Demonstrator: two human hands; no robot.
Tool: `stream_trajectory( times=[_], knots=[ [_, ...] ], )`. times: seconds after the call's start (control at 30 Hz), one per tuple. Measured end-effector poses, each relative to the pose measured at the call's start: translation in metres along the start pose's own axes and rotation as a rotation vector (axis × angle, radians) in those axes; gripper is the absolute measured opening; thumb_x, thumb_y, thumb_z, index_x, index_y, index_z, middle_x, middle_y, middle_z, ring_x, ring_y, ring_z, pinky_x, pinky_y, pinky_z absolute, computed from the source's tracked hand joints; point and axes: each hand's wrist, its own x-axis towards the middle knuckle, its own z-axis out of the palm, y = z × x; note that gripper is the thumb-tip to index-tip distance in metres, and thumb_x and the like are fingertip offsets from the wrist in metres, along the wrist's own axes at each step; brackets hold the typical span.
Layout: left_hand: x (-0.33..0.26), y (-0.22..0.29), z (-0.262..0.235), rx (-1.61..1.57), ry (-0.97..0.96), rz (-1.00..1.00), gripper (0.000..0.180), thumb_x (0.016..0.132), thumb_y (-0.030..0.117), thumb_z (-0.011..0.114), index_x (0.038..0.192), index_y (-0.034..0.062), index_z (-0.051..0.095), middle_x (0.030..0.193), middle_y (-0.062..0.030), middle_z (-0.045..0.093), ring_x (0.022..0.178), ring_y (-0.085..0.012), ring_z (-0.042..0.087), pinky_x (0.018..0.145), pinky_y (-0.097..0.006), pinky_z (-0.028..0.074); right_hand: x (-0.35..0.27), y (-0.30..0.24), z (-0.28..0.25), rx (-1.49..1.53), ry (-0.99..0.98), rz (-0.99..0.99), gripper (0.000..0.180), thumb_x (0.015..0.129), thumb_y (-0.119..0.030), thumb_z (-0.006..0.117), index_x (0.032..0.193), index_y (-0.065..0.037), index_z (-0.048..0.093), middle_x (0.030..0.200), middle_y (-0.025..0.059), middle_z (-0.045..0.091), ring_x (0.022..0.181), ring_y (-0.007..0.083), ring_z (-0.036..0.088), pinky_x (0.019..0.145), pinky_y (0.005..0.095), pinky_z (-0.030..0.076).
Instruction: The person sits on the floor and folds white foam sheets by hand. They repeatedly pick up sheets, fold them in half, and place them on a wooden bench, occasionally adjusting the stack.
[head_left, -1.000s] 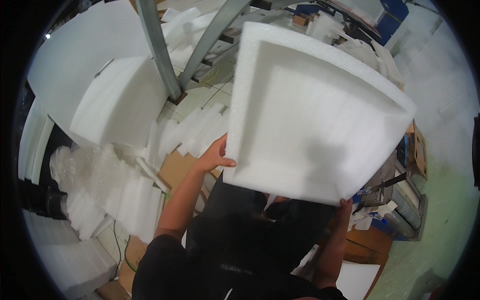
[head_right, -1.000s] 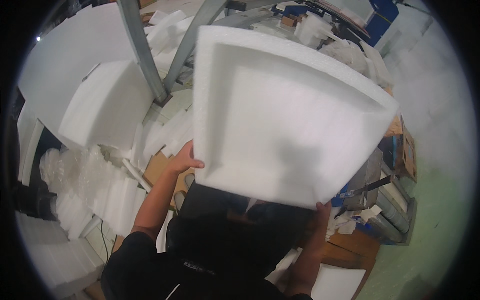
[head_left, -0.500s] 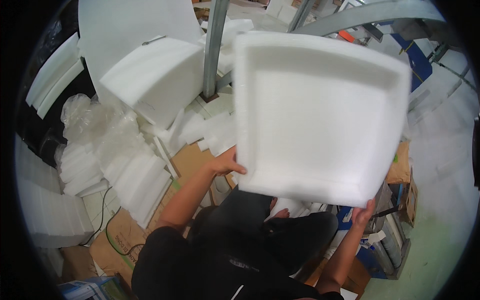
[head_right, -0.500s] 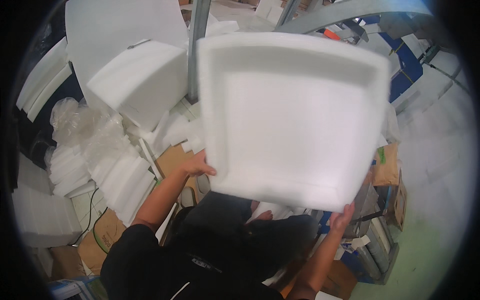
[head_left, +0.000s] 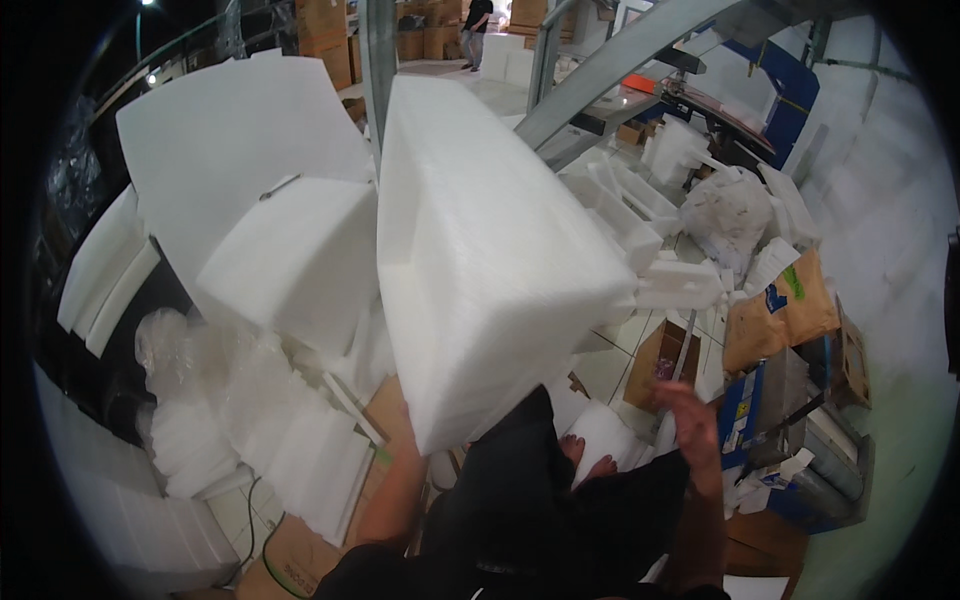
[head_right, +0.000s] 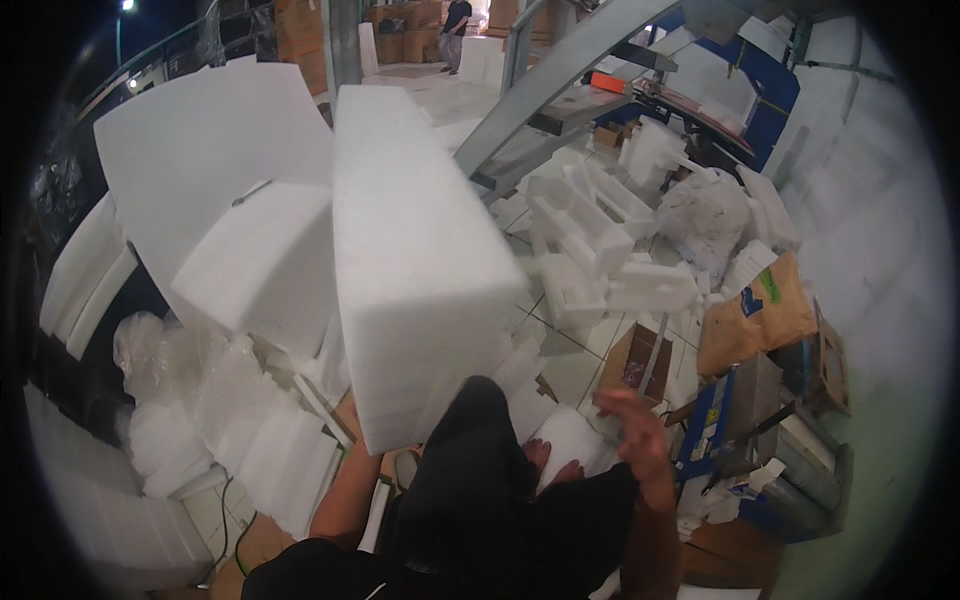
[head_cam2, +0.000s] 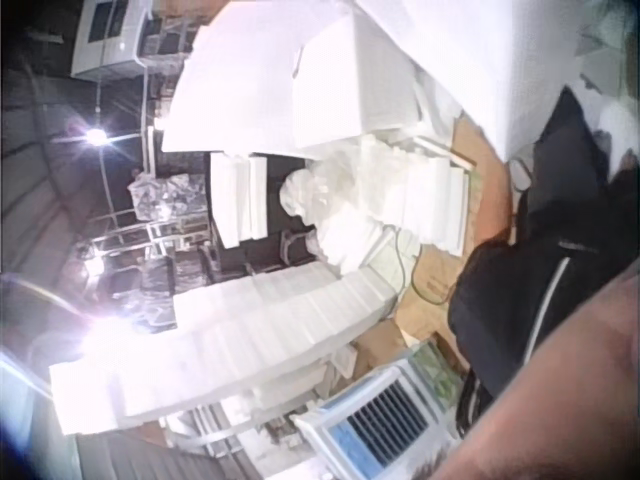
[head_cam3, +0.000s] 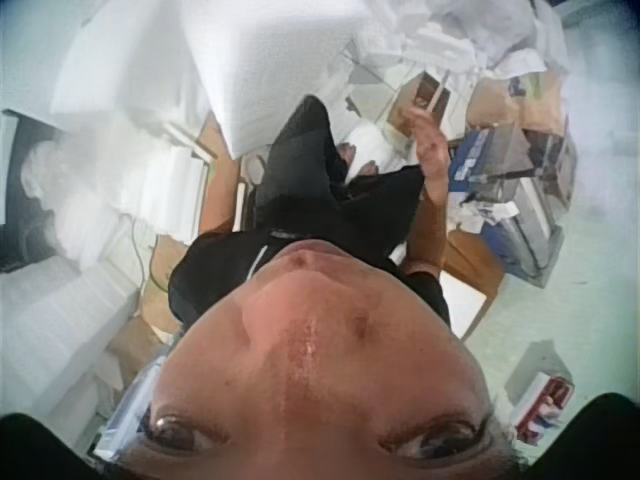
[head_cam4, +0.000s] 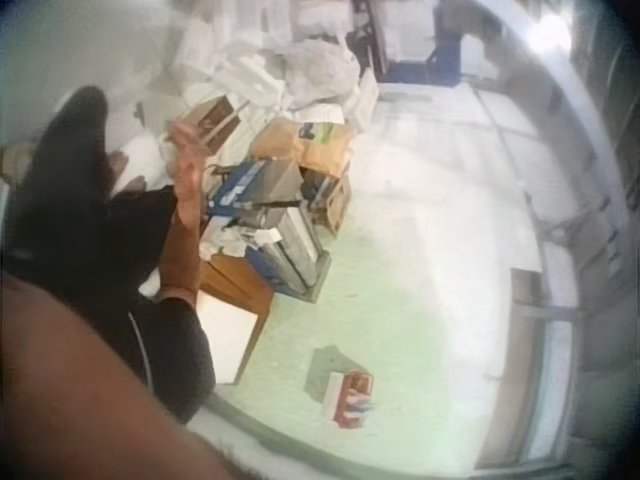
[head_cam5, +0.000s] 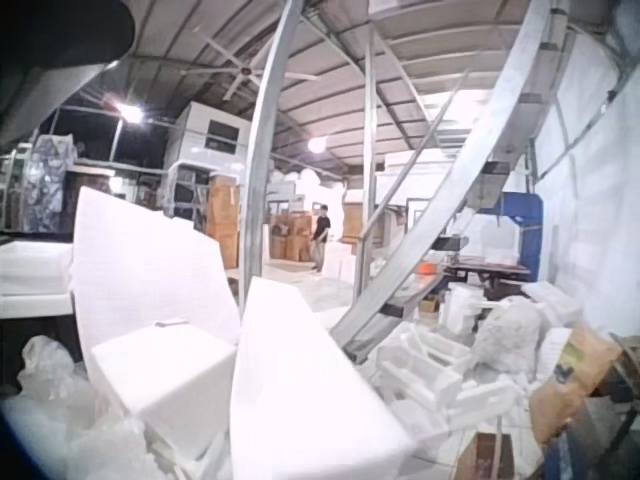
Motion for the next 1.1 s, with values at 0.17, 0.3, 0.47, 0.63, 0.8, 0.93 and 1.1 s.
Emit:
stream_trajectory(
  times=[0.17, 0.3, 0.47, 0.63, 0.8, 0.93, 1.1],
  knots=[
    [0.104, 0.038, 0.068, -0.025, -0.075, 0.145, 0.067, 0.100, 0.048, 0.054, 0.149, 0.0035, 0.046, 0.143, -0.0231, 0.056, 0.123, -0.0412, 0.060, 0.105, -0.056, 0.052, -0.063, 0.049, 0.026, 0.061, 0.052, 0.201, 0.067, 0.091, -0.049, 0.072, 0.133, 0.003, 0.065, 0.134, 0.0169, 0.062, 0.128, 0.0275, 0.058, 0.106, 0.0405, 0.044],
    [0.283, 0.126, 0.165, -0.149, -0.535, 0.012, 0.069, 0.103, 0.057, 0.047, 0.149, 0.0062, 0.047, 0.143, -0.0208, 0.056, 0.125, -0.0419, 0.058, 0.103, -0.058, 0.053, -0.112, 0.058, 0.036, 0.087, 0.155, 0.378, 0.067, 0.092, -0.050, 0.071, 0.133, 0.003, 0.064, 0.129, 0.0145, 0.065, 0.120, 0.0251, 0.062, 0.101, 0.0387, 0.048],
    [0.419, 0.260, 0.343, -0.055, -0.282, 0.438, 0.111, 0.087, 0.089, 0.043, 0.163, 0.0091, 0.026, 0.172, -0.0162, -0.011, 0.158, -0.0429, 0.006, 0.119, -0.071, 0.027, -0.126, 0.053, 0.067, 0.180, 0.253, 0.352, 0.068, 0.092, -0.052, 0.070, 0.132, 0.004, 0.064, 0.120, 0.0117, 0.069, 0.111, 0.0223, 0.066, 0.098, 0.0365, 0.050],
    [0.405, 0.139, 0.345, 0.641, -0.415, 0.360, 0.101, 0.096, 0.081, 0.037, 0.164, 0.0078, 0.023, 0.173, -0.0160, 0.006, 0.156, -0.0414, 0.016, 0.118, -0.070, 0.027, -0.143, 0.053, 0.078, 0.201, 0.363, 0.385, 0.058, 0.095, -0.042, 0.069, 0.131, 0.004, 0.064, 0.117, 0.0109, 0.069, 0.107, 0.0204, 0.066, 0.096, 0.0361, 0.051],
    [0.296, 0.022, 0.128, 1.575, -0.242, 0.141, 0.057, 0.102, 0.043, 0.060, 0.146, 0.0072, 0.058, 0.143, -0.0105, 0.060, 0.123, -0.0225, 0.060, 0.095, -0.034, 0.052, -0.154, 0.060, 0.086, 0.150, 0.272, 0.453, 0.045, 0.094, -0.025, 0.072, 0.131, 0.000, 0.065, 0.114, 0.0092, 0.070, 0.104, 0.0188, 0.067, 0.094, 0.0351, 0.052],
    [0.143, -0.059, -0.017, 1.585, -0.209, 0.063, 0.068, 0.093, 0.038, 0.078, 0.148, 0.0076, 0.054, 0.145, -0.0173, 0.058, 0.128, -0.0265, 0.060, 0.103, -0.037, 0.052, -0.163, 0.058, 0.067, 0.032, 0.189, 0.520, 0.042, 0.090, -0.018, 0.075, 0.128, -0.001, 0.067, 0.113, 0.0088, 0.071, 0.101, 0.0183, 0.067, 0.093, 0.0345, 0.053],
    [0.064, -0.085, 0.007, 1.263, -0.068, -0.085, 0.064, 0.092, 0.038, 0.080, 0.144, 0.0078, 0.058, 0.148, -0.0198, 0.055, 0.127, -0.0309, 0.061, 0.107, -0.040, 0.051, -0.153, 0.039, 0.063, -0.220, 0.131, 0.443, 0.043, 0.086, -0.020, 0.082, 0.123, -0.001, 0.069, 0.108, 0.0096, 0.072, 0.096, 0.0199, 0.069, 0.091, 0.0349, 0.054]
  ],
)
